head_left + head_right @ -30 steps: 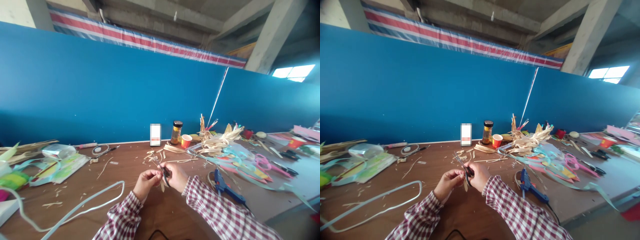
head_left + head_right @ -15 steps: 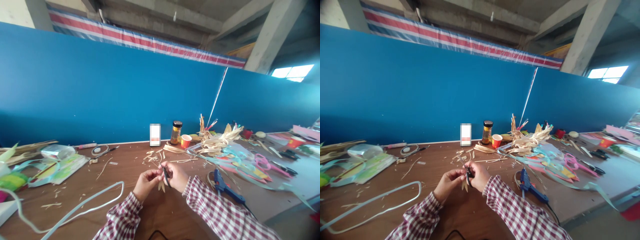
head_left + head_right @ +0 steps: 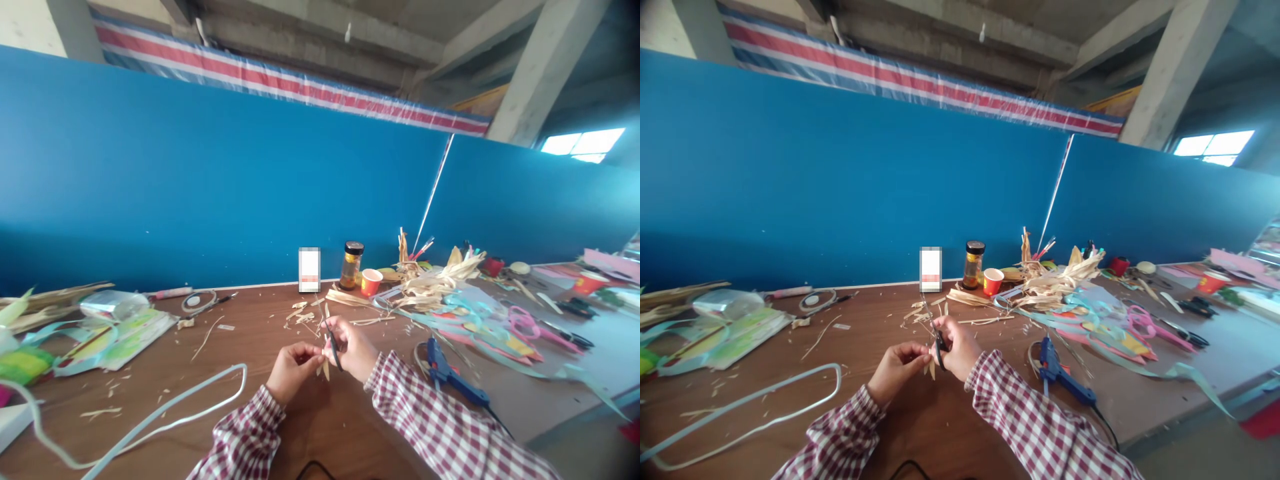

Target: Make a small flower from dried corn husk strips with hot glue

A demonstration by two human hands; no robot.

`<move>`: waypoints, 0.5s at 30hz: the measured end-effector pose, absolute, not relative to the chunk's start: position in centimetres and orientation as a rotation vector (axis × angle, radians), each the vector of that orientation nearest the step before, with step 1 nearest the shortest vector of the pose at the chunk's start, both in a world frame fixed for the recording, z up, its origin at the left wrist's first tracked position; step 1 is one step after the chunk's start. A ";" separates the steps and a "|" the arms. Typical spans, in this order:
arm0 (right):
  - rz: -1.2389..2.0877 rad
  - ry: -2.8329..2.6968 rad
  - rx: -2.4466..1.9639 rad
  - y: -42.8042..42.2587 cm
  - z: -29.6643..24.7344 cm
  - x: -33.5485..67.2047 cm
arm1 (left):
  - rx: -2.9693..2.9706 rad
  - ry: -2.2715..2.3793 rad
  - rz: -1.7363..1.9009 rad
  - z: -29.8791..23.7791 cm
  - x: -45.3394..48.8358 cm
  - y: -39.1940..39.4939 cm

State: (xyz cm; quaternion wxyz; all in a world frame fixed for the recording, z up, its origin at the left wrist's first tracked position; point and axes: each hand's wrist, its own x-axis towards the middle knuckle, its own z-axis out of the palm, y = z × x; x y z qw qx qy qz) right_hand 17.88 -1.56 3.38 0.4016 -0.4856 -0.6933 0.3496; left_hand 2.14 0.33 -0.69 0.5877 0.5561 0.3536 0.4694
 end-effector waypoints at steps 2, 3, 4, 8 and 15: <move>0.868 -1.758 -1.253 -1.5 3.5 17.8 | 1.292 0.819 1.097 -0.8 2.1 0.4; 0.847 -1.767 -1.265 -1.4 3.5 17.8 | 1.287 0.819 1.100 -0.8 2.1 0.4; 0.811 -1.780 -1.276 -1.4 3.6 17.8 | 1.278 0.820 1.106 -0.9 2.0 0.5; 0.471 -1.910 -1.331 -1.8 4.5 18.5 | 1.233 0.846 1.193 -0.8 1.6 0.8; -0.055 -2.300 -1.564 -4.4 8.0 19.5 | 1.189 0.831 1.280 -0.6 1.4 0.9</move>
